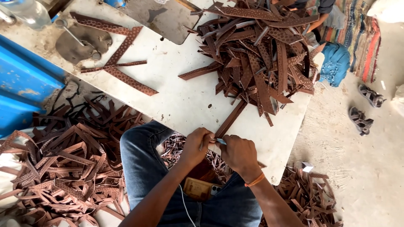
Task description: Manually trimming excess material from brown leather shoe straps using a small handheld blade.
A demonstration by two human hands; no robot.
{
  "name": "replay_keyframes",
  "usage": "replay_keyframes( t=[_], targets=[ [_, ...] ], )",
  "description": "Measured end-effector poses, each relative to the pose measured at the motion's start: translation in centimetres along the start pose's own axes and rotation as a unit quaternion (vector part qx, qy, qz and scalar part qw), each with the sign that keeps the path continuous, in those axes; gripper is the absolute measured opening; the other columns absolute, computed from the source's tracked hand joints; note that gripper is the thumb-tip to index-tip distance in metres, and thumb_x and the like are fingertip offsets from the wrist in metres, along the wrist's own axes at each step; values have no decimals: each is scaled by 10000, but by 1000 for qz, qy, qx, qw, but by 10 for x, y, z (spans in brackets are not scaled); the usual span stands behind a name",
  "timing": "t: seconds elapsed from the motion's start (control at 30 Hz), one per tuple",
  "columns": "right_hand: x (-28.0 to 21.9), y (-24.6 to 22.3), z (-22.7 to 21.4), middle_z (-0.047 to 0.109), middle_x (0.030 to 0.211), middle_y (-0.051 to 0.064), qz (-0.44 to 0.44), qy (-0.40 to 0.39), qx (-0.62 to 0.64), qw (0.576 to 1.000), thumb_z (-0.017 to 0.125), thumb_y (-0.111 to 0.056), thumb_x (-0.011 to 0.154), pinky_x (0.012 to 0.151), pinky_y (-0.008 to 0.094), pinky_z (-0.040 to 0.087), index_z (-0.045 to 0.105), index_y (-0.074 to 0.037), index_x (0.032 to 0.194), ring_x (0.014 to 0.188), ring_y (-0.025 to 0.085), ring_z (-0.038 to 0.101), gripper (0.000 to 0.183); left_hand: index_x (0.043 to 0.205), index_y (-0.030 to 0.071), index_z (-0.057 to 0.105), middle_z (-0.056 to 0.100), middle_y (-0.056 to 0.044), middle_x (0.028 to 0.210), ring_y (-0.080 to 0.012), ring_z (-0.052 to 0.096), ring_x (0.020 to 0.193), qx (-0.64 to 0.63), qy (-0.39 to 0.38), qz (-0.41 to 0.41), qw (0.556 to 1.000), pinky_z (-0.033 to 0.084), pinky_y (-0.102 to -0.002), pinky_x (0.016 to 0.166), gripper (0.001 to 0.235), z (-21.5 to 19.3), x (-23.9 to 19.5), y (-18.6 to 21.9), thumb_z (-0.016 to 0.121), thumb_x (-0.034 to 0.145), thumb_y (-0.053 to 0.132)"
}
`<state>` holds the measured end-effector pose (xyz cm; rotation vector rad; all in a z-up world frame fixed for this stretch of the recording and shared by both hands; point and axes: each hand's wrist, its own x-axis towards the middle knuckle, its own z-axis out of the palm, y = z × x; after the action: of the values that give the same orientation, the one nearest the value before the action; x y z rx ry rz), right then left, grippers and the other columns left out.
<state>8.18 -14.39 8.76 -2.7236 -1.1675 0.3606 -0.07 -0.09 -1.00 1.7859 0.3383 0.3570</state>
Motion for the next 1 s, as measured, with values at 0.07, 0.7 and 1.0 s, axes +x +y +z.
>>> replay_keyframes(
  t=[0.07,0.7,1.0],
  targets=[
    [1,-5,-9,674,659,123,32,-30,21,999,645,-266,927,554,471,492,737,-111,984,565,337,652,189,1000,-56,657,719,-175,941,-224,796,855,-91,-32,-44,994,672,-316,749,202,-3,3,-11,545,1046,106],
    [4,-2,2,683,664,110,-62,52,41,996,679,-266,908,500,440,479,732,-62,920,509,291,633,211,926,3,593,702,-155,794,-263,760,716,144,74,58,985,559,-378,553,193,-4,-15,14,576,1057,145],
    [-3,2,14,691,682,92,-49,47,56,996,662,-274,917,478,408,477,777,-116,1026,503,266,638,224,952,7,645,776,-173,929,-241,828,842,-383,128,-210,891,686,-331,732,257,-49,-29,10,493,1028,201]
  ],
)
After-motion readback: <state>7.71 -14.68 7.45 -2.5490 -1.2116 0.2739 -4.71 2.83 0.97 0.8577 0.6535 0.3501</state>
